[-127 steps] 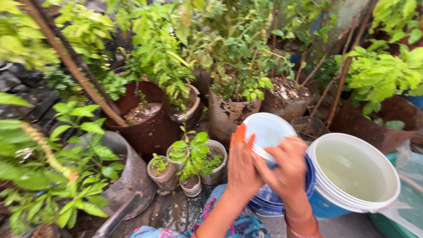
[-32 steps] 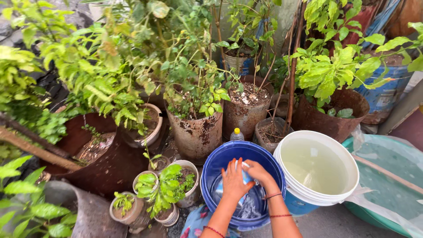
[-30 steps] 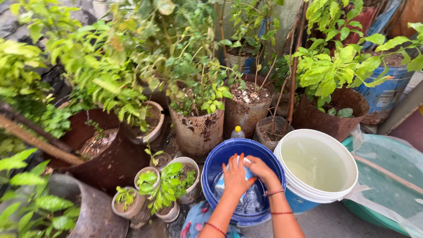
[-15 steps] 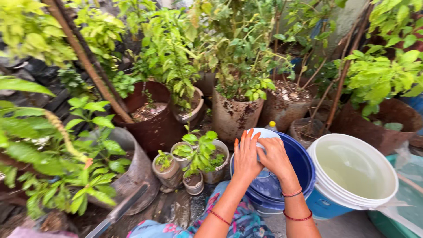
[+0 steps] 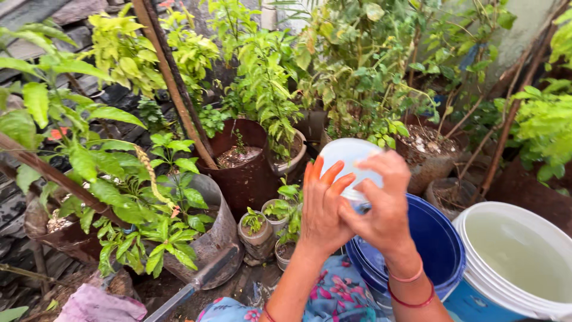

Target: The person washes a cup by dipping it into a blue bucket of water, scrubbing it by hand, and then pouring water from the cup over a small plant.

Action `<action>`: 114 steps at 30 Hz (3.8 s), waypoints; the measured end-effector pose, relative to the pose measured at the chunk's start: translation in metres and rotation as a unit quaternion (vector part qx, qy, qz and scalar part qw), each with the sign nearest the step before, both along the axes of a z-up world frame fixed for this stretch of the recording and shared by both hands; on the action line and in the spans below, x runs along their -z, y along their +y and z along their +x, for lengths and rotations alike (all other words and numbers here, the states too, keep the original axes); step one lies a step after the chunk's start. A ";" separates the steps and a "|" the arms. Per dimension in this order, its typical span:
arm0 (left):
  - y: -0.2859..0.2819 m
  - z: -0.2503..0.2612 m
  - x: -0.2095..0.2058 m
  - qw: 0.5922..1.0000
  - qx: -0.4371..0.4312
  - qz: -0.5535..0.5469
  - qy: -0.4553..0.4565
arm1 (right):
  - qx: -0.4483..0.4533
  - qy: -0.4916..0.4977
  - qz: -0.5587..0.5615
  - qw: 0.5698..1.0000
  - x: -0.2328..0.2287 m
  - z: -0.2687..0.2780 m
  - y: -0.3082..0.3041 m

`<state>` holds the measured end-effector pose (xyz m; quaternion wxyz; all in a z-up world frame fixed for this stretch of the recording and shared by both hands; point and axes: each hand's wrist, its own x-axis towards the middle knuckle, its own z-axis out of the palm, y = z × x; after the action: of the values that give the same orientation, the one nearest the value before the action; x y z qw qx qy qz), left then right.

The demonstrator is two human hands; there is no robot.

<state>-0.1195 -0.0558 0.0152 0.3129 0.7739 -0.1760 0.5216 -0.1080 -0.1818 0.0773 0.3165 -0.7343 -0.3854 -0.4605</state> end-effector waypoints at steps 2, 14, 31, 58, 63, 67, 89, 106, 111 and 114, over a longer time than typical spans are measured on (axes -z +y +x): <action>0.017 0.019 -0.016 0.994 0.046 0.047 -0.090 | 0.019 -0.102 0.047 0.993 -0.019 0.008 0.006; 0.094 0.126 0.075 0.993 -0.101 0.001 0.062 | -0.135 0.131 -0.100 0.977 0.108 0.182 0.091; 0.130 0.110 -0.065 0.996 -0.037 -0.075 0.018 | -0.121 -0.051 0.042 0.990 -0.031 0.140 0.135; -0.094 0.139 0.214 0.966 0.110 -0.040 0.230 | 0.097 0.378 -0.134 0.911 0.220 0.165 -0.115; -0.141 0.170 0.343 0.893 0.120 0.091 0.424 | 0.195 0.444 -0.332 0.809 0.380 0.211 -0.157; -0.156 0.163 0.400 0.727 0.087 0.220 0.645 | 0.169 0.568 -0.465 0.658 0.440 0.206 -0.156; -0.163 0.162 0.398 0.779 0.110 0.198 0.585 | 0.270 0.498 -0.275 0.777 0.443 0.208 -0.173; -0.089 0.063 0.141 0.976 0.090 -0.047 0.191 | 0.161 0.201 0.021 0.966 0.132 0.073 -0.076; -0.069 0.024 0.090 0.980 0.090 -0.060 0.166 | 0.114 0.139 0.033 0.983 0.087 0.038 -0.057; -0.064 -0.002 0.057 0.986 0.100 -0.048 0.123 | 0.095 0.085 0.056 0.990 0.054 0.006 -0.054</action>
<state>-0.1217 -0.1195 -0.0422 0.4195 0.7949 -0.1870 0.3964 -0.1016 -0.2358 0.0236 0.3439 -0.7852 -0.2593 -0.4448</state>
